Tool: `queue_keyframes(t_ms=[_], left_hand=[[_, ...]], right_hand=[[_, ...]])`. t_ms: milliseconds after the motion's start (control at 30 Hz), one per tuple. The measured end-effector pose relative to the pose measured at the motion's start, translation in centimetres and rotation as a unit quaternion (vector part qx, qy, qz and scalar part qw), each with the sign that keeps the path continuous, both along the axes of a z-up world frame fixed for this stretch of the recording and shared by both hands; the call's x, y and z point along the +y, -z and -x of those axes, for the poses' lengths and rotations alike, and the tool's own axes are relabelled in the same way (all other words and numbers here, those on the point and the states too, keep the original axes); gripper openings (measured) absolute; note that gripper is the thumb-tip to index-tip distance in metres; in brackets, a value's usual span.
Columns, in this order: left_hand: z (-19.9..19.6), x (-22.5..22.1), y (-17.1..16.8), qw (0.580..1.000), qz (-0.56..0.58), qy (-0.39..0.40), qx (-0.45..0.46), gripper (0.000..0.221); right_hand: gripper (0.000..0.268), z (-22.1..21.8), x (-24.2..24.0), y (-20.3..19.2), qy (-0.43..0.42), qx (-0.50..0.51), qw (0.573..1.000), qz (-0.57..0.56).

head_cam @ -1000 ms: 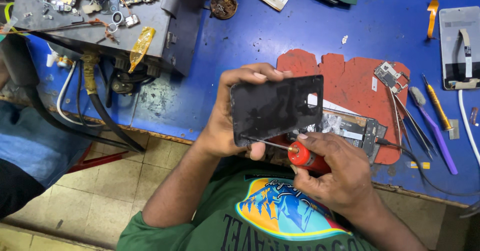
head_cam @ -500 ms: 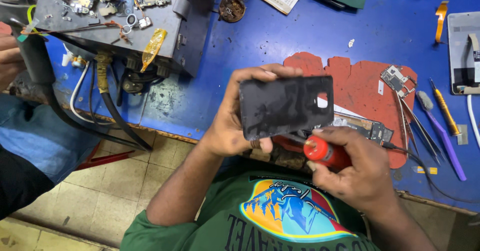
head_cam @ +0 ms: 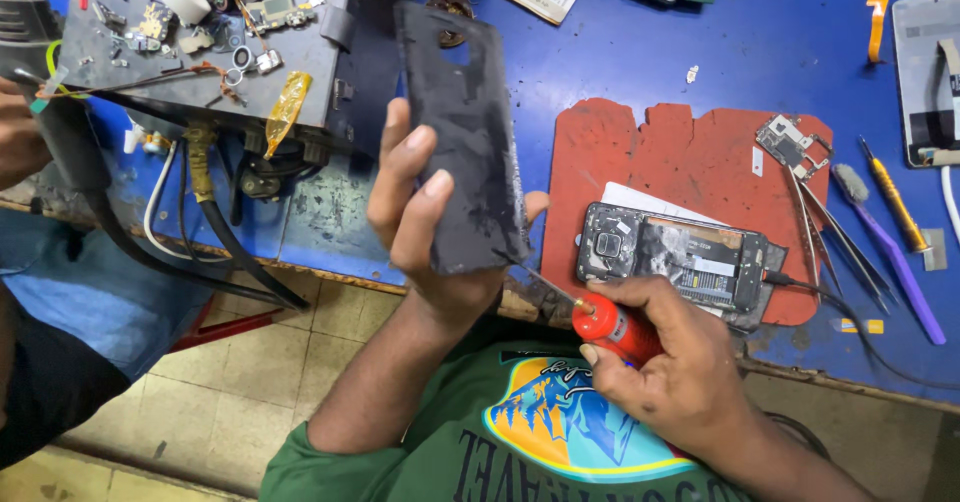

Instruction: The person removes screws and components from the internal frame of a mobile phone using a screwdriver and tweezers, applies a liquid substance to the phone's back cover, and handles a new screen component.

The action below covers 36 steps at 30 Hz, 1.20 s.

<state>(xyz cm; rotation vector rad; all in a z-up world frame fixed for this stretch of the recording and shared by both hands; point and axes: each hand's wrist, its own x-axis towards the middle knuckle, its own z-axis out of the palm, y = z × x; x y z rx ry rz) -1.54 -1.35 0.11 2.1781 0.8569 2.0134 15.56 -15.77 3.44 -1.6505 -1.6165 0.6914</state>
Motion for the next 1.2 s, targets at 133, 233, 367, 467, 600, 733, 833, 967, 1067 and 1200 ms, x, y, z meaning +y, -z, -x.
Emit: queue_keyframes(t_ms=[133, 233, 367, 467, 600, 733, 833, 967, 1067, 1200], left_hand=[[-0.1, 0.1, 0.0, 0.995, -0.069, -0.063, 0.023, 0.073], [0.2, 0.2, 0.3, 0.991, -0.092, -0.085, 0.046, 0.073], [0.1, 0.2, 0.6, 0.987, -0.109, -0.095, 0.064, 0.071], [-0.1, 0.2, 0.8, 0.984, -0.122, -0.103, 0.072, 0.071], [-0.4, 0.2, 0.8, 0.984, -0.126, -0.106, 0.066, 0.069], [-0.2, 0.0, 0.6, 0.982, -0.121, -0.119, 0.085, 0.068], [-0.2, -0.1, 0.6, 0.982, -0.112, -0.124, 0.089, 0.067], [-0.3, 0.4, 0.9, 0.982, -0.123, -0.121, 0.07, 0.067], [-0.3, 0.5, 1.1, 0.981, -0.133, -0.126, 0.061, 0.066], [-0.1, 0.4, 1.1, 0.983, -0.118, -0.118, 0.071, 0.066]], right_hand=[[0.043, 0.1, -0.1, 0.4, -0.027, 0.053, 0.998, 0.007], [0.042, 0.1, -0.2, 0.6, -0.028, 0.055, 0.998, 0.009], [0.041, 0.1, -0.3, 0.9, -0.036, 0.083, 0.996, 0.011], [0.041, 0.1, -0.5, 1.1, -0.04, 0.112, 0.992, 0.027], [0.041, 0.0, -0.6, 1.4, -0.057, 0.168, 0.983, 0.046], [0.04, 0.0, -0.8, 1.6, -0.082, 0.237, 0.966, 0.068], [0.042, 0.2, -1.0, 1.7, -0.089, 0.278, 0.951, 0.1], [0.043, 0.3, -1.2, 1.9, -0.085, 0.307, 0.941, 0.117], [0.041, 0.2, -0.8, 2.4, -0.06, 0.301, 0.946, 0.104], [0.04, 0.3, -0.9, 2.7, -0.058, 0.307, 0.944, 0.106]])
